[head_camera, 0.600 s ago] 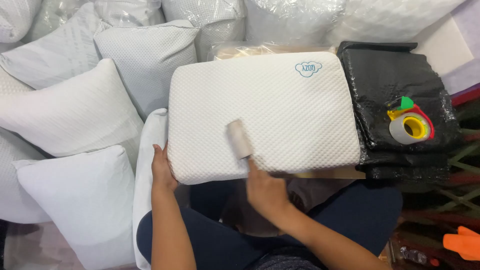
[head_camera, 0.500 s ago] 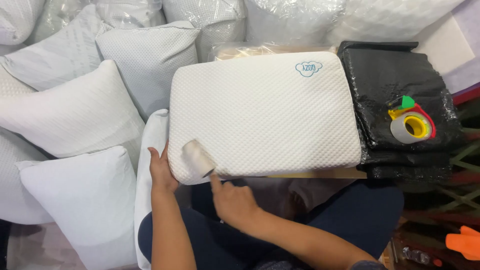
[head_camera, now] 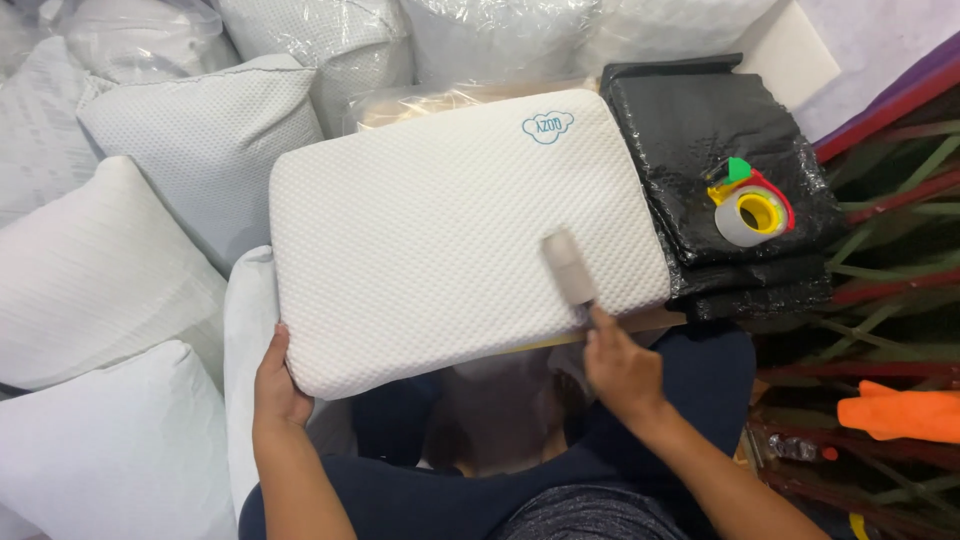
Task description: The person is cleaning a pillow with a lint roller and then placing it into a plastic bag for packaging.
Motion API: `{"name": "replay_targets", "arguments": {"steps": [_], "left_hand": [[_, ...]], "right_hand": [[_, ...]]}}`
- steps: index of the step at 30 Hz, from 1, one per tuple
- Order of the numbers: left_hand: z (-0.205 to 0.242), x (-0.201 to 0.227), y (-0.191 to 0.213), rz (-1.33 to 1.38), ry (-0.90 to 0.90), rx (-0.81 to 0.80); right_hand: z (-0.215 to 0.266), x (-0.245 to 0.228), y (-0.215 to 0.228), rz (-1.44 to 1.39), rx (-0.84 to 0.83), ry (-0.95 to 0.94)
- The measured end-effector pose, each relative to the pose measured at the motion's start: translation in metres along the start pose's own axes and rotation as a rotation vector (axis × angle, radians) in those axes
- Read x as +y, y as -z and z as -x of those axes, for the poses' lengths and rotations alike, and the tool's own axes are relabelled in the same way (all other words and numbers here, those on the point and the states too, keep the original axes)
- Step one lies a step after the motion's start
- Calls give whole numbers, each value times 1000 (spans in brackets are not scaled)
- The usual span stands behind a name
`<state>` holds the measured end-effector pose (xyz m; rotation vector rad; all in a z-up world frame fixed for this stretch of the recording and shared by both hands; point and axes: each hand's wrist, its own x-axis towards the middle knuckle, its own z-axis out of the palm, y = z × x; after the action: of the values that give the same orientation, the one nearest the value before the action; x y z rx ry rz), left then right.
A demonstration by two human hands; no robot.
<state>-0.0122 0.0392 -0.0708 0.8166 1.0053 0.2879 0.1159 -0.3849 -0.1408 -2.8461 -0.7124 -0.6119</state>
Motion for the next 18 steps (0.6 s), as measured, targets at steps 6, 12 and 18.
{"name": "replay_targets", "arguments": {"steps": [6,12,18], "left_hand": [[1,0,-8,-23,34,38],[2,-1,-9,68,82,9],[-1,-3,-5,110,71,-26]], "right_hand": [[-25,36,39,-214,-268,-489],[-26,-105,16,-142,-132,80],[-63,-257,12,-345,0,437]]}}
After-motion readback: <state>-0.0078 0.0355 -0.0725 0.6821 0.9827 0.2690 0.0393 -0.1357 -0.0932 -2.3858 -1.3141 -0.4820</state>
